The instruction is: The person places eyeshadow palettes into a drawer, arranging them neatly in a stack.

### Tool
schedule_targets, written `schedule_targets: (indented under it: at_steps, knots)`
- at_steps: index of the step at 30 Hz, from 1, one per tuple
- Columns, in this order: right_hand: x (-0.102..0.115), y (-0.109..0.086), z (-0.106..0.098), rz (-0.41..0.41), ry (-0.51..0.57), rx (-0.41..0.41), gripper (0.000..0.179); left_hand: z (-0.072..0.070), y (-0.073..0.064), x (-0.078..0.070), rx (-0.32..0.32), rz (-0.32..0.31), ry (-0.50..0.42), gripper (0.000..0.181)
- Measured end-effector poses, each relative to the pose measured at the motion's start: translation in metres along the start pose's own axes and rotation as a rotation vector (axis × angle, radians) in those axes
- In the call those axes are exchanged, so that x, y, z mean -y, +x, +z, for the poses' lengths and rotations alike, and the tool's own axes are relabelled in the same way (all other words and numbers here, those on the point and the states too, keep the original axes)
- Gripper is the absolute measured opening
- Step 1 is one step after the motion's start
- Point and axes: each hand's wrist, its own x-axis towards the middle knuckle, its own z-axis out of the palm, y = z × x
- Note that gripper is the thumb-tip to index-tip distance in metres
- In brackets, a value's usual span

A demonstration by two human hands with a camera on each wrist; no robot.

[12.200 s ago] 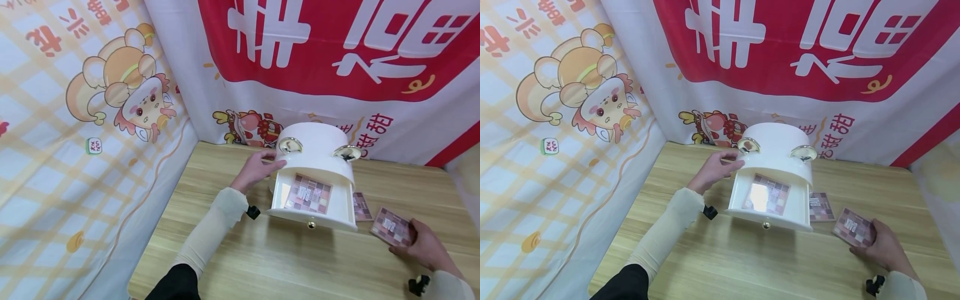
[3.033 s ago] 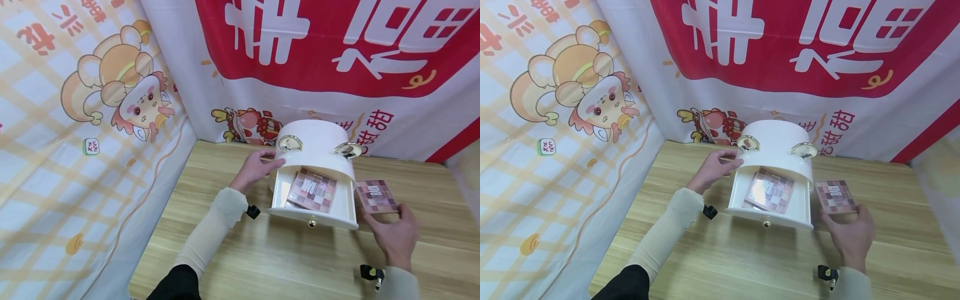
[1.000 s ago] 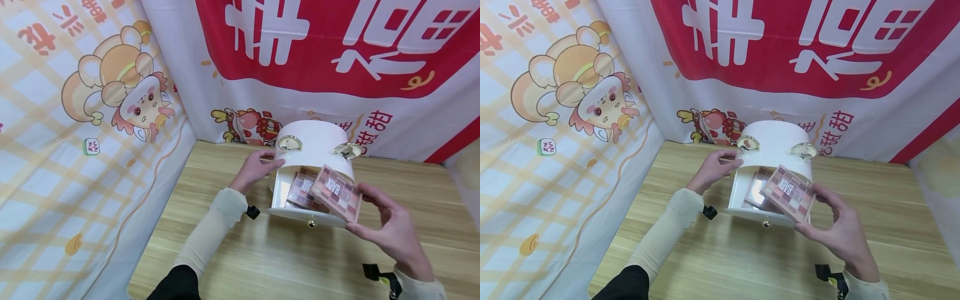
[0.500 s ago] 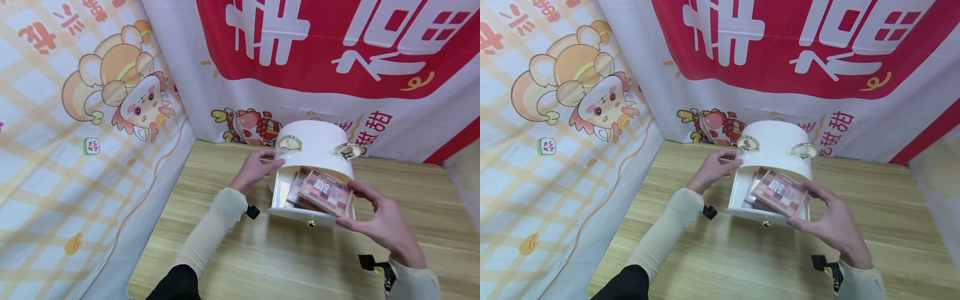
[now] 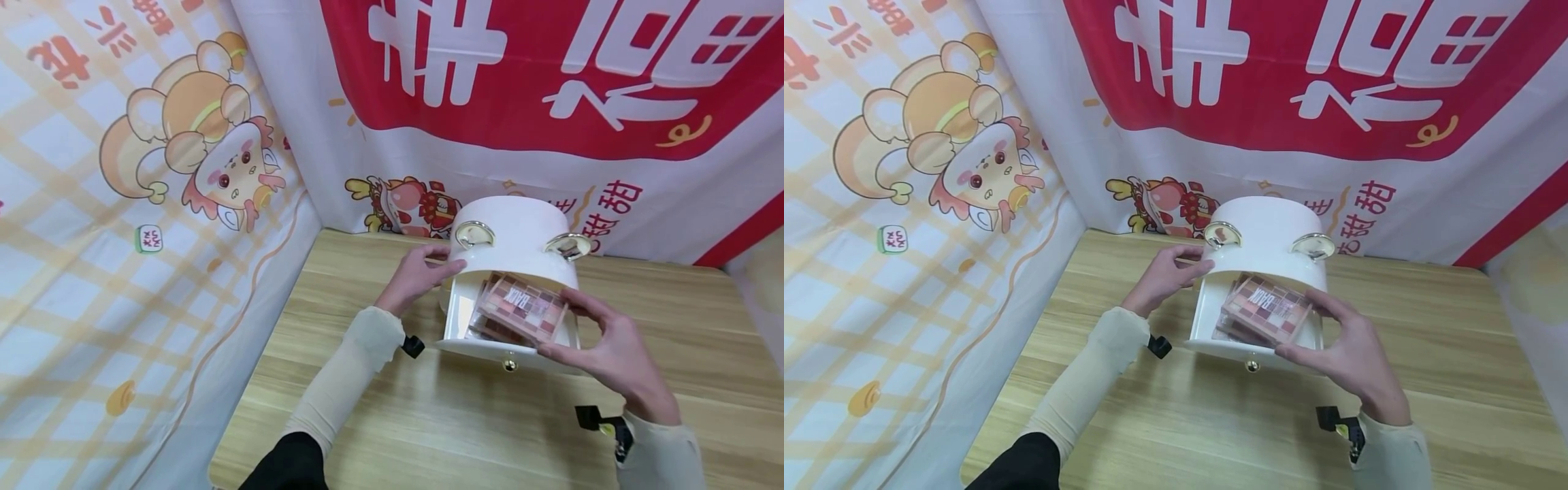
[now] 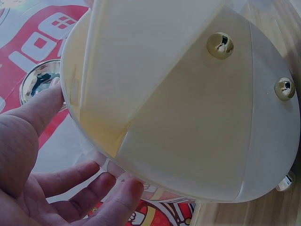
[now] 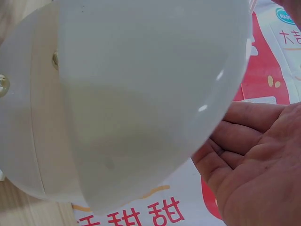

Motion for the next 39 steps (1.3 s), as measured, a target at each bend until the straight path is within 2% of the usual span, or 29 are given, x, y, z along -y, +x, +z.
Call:
schedule_targets:
  at_steps: [7, 19, 22, 25, 28, 33, 37, 39]
  knots:
    - [-0.001, 0.002, 0.003, -0.006, 0.021, 0.003, 0.102, 0.0, -0.001, 0.001, 0.015, 0.023, -0.017, 0.075]
    - [-0.006, -0.004, 0.011, -0.017, 0.105, -0.026, 0.101, 0.0, -0.001, 0.001, 0.01, 0.022, -0.013, 0.076]
    - [-0.005, -0.006, 0.013, -0.058, 0.086, -0.075, 0.097, 0.0, -0.001, 0.001, 0.01, 0.023, -0.02, 0.077]
    - [-0.002, -0.009, 0.015, -0.123, 0.108, -0.178, 0.082, 0.0, -0.001, 0.001, 0.011, 0.022, -0.025, 0.077]
    - [0.004, -0.012, 0.016, -0.164, 0.245, -0.292, 0.06, 0.0, -0.002, 0.001, 0.016, 0.02, -0.032, 0.077]
    - [0.01, -0.021, 0.022, -0.303, 0.678, -0.406, 0.035, 0.0, -0.003, 0.0, 0.018, 0.021, -0.026, 0.075]
    - [0.008, -0.027, 0.032, -0.491, 1.005, -0.393, 0.027, 0.0, -0.003, 0.001, 0.018, 0.024, -0.021, 0.075]
    - [0.007, -0.031, 0.036, -0.53, 1.107, -0.359, 0.026, 0.0, -0.003, 0.002, 0.016, 0.023, -0.02, 0.074]
